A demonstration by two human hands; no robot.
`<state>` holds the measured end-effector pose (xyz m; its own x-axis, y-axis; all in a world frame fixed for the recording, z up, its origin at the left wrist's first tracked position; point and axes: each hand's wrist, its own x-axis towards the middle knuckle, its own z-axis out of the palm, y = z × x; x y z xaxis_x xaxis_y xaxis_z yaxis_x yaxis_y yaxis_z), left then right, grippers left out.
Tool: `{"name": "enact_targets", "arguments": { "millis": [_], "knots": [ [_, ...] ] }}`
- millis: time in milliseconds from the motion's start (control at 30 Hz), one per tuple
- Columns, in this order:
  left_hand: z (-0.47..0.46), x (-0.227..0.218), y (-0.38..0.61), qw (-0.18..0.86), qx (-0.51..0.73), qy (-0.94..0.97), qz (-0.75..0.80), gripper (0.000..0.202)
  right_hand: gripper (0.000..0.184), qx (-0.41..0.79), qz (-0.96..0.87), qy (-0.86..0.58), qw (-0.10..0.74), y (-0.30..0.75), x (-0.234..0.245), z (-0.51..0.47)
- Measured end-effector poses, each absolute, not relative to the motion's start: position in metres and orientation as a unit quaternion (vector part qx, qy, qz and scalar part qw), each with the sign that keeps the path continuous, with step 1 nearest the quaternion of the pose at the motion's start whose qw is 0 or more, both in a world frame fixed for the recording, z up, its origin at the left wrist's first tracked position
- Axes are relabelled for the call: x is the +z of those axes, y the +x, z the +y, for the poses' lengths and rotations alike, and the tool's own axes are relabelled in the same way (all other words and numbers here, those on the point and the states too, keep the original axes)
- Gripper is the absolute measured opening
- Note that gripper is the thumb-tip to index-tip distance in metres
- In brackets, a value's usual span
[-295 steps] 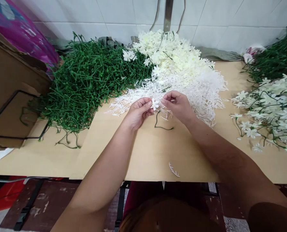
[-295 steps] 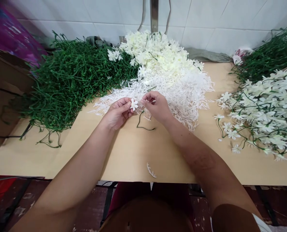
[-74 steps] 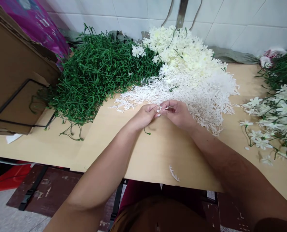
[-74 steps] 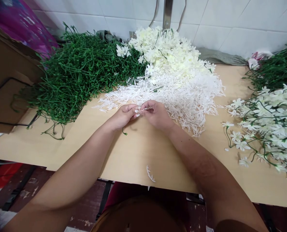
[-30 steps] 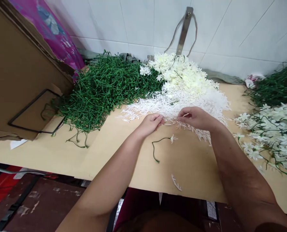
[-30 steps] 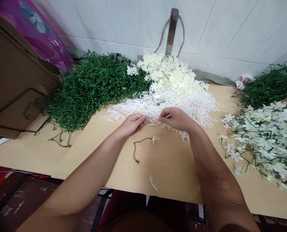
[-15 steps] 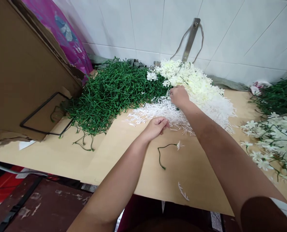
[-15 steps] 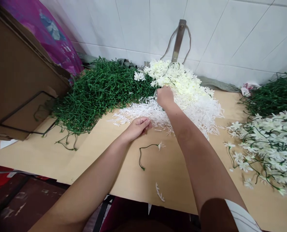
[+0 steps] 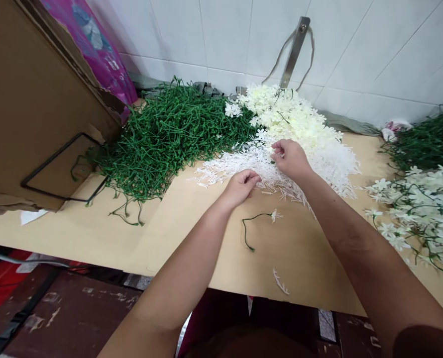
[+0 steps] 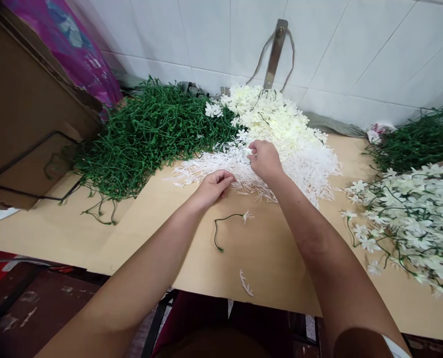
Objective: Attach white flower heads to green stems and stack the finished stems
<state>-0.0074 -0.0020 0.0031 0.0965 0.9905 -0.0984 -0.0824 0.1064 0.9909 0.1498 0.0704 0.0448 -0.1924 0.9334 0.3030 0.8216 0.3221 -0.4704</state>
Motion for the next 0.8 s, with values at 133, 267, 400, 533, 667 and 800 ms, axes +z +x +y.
{"name": "enact_targets", "arguments": {
  "millis": [133,267,400,533,667,800],
  "knots": [
    [-0.001,0.003,-0.008,0.572,0.476,0.471,0.473,0.007,0.014,0.035,-0.781,-0.593,0.193,0.148,0.035,0.08],
    [0.0,0.003,-0.008,0.579,0.472,0.466,0.473,0.007,0.012,0.038,-0.786,-0.559,0.26,0.151,0.039,0.077],
    [-0.002,0.004,-0.007,0.583,0.505,0.452,0.448,0.013,0.006,0.181,-0.775,-0.512,0.324,0.153,0.051,0.05],
    [-0.005,0.006,-0.004,0.575,0.511,0.459,0.444,0.025,0.007,0.276,-0.784,-0.461,0.311,0.149,0.055,0.02],
    [-0.005,0.007,-0.003,0.556,0.502,0.468,0.469,0.024,0.009,0.311,-0.766,-0.468,0.312,0.151,0.052,0.01],
    [-0.003,0.005,-0.004,0.558,0.52,0.445,0.469,0.025,0.008,0.291,-0.762,-0.496,0.296,0.156,0.045,0.012]
  ]
}}
